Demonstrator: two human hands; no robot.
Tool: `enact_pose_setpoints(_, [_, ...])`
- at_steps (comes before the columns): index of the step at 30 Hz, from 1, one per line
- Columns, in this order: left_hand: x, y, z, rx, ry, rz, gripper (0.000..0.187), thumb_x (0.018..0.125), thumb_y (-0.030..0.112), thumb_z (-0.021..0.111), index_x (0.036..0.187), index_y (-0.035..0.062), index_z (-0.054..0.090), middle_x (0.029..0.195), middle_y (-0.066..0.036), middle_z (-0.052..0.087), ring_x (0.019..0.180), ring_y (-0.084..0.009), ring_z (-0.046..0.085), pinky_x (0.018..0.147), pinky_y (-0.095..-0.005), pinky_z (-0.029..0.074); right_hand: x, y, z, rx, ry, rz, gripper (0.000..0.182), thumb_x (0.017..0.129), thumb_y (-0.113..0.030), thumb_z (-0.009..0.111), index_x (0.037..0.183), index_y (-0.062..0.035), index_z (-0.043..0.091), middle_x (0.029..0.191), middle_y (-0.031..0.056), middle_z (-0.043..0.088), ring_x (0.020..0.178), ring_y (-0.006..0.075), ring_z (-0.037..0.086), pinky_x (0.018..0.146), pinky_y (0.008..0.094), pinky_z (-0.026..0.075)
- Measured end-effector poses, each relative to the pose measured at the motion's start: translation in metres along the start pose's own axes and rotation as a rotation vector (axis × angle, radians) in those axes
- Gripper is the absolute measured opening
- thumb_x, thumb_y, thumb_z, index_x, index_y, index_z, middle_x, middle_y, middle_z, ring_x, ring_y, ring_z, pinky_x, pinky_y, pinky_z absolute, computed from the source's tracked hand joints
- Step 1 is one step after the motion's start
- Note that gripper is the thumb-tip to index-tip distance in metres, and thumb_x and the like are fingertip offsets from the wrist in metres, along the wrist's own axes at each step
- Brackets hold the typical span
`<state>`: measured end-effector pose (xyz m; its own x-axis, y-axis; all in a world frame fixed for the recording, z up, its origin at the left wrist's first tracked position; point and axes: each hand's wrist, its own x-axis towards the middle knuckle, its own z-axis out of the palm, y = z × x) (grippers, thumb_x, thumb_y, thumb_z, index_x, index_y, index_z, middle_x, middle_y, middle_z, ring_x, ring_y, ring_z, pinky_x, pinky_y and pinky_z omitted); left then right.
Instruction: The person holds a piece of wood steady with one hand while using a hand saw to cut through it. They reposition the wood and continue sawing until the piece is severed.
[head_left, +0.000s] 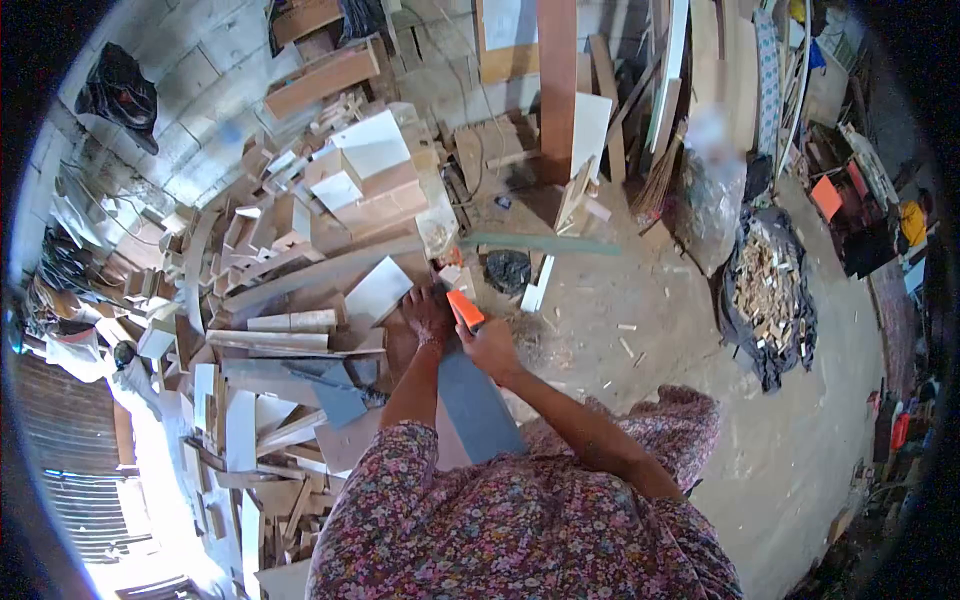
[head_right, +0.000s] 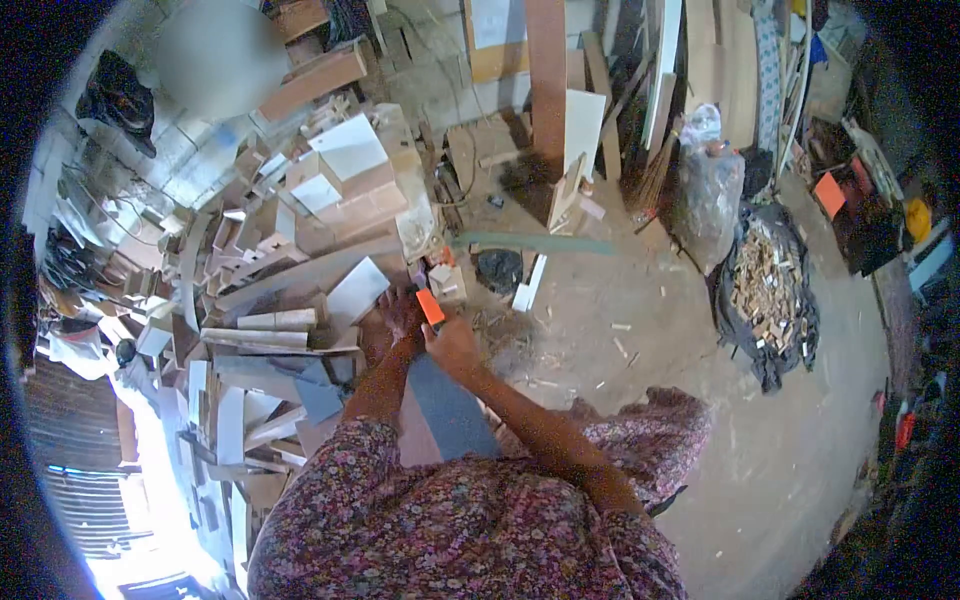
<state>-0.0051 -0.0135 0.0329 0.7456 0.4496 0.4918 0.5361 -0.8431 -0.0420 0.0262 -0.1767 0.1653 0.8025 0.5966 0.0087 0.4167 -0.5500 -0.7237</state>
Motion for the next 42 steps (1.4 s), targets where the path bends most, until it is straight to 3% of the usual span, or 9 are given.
enact_pose_setpoints(3, [0.009,0.012,-0.016,-0.210,-0.134,-0.338,0.035,0.077,0.031,0.050,0.099,0.0058,0.055,0.105,-0.014,0.051,0.107,-0.0294,0.041,0.093,-0.0398,0.030,-0.004,0.010,0.001,0.114,0.003,-0.022,0.028,0.077,-0.024,0.060,0.087,0.0019,0.058,0.072,0.0258,0.058,0.072,0.0419,0.057,0.062,0.0450,0.046])
enact_pose_setpoints(7, [0.017,0.015,-0.031,-0.133,-0.309,-0.388,0.036,0.077,0.032,0.049,0.099,0.0044,0.054,0.109,-0.015,0.051,0.108,-0.0306,0.042,0.094,-0.0407,0.029,-0.015,-0.003,-0.006,0.265,-0.007,0.046,0.031,0.076,-0.024,0.062,0.090,0.0028,0.058,0.072,0.0276,0.058,0.074,0.0417,0.058,0.063,0.0444,0.047])
enact_pose_setpoints(14, [0.003,0.005,0.012,-0.099,-0.143,-0.195,0.029,0.081,0.031,0.046,0.094,0.0064,0.054,0.105,-0.014,0.050,0.104,-0.0305,0.043,0.088,-0.0420,0.034,-0.020,-0.008,-0.011,0.274,0.114,0.026,0.033,0.075,-0.027,0.064,0.083,0.0048,0.058,0.066,0.0245,0.058,0.070,0.0391,0.060,0.057,0.0434,0.046])
enact_pose_setpoints(23, [-0.004,-0.003,0.042,-0.042,-0.100,-0.234,0.030,0.078,0.033,0.049,0.094,0.0079,0.054,0.103,-0.013,0.049,0.101,-0.0296,0.045,0.083,-0.0417,0.038,-0.017,-0.004,-0.017,0.256,0.039,0.062,0.042,0.074,-0.034,0.065,0.071,0.0067,0.056,0.060,0.0213,0.058,0.052,0.0374,0.057,0.045,0.0423,0.041])
enact_pose_setpoints(27, [-0.001,-0.005,0.044,-0.104,-0.179,-0.272,0.029,0.078,0.032,0.049,0.094,0.0083,0.054,0.103,-0.013,0.049,0.100,-0.0299,0.046,0.085,-0.0426,0.037,-0.015,0.012,0.001,0.302,0.003,0.009,0.039,0.075,-0.034,0.064,0.071,0.0043,0.057,0.062,0.0223,0.057,0.056,0.0373,0.058,0.048,0.0434,0.042])
enact_pose_setpoints(32, [-0.005,-0.008,0.063,-0.026,-0.161,-0.298,0.032,0.078,0.028,0.048,0.104,0.0098,0.053,0.111,-0.014,0.048,0.107,-0.0303,0.043,0.092,-0.0426,0.033,-0.033,-0.002,-0.004,0.237,-0.010,-0.078,0.028,0.079,-0.026,0.061,0.081,0.0014,0.057,0.070,0.0239,0.056,0.068,0.0375,0.059,0.058,0.0431,0.044])
enact_pose_setpoints(33, [0.007,0.002,0.019,-0.146,-0.293,-0.411,0.034,0.079,0.027,0.047,0.108,0.0100,0.052,0.114,-0.014,0.048,0.110,-0.0307,0.041,0.094,-0.0426,0.032,-0.042,-0.008,-0.013,0.235,-0.011,-0.069,0.028,0.079,-0.026,0.061,0.081,0.0014,0.057,0.070,0.0239,0.056,0.068,0.0375,0.059,0.058,0.0431,0.044])
enact_pose_setpoints(39, [0.014,0.008,0.004,-0.158,-0.204,-0.357,0.031,0.078,0.026,0.050,0.104,0.0090,0.052,0.109,-0.013,0.048,0.109,-0.0303,0.040,0.094,-0.0418,0.031,-0.047,-0.009,-0.040,0.450,-0.014,-0.094,0.024,0.076,-0.018,0.062,0.085,0.0032,0.056,0.070,0.0228,0.057,0.068,0.0402,0.058,0.057,0.0425,0.044])
enact_pose_setpoints(42, [0.004,0.007,0.011,-0.147,-0.170,-0.314,0.030,0.078,0.027,0.050,0.102,0.0093,0.053,0.106,-0.011,0.050,0.108,-0.0290,0.041,0.095,-0.0413,0.030,-0.031,-0.011,-0.033,0.215,-0.161,0.072,0.036,0.077,-0.024,0.061,0.103,0.0000,0.054,0.076,0.0234,0.060,0.071,0.0400,0.059,0.061,0.0464,0.047])
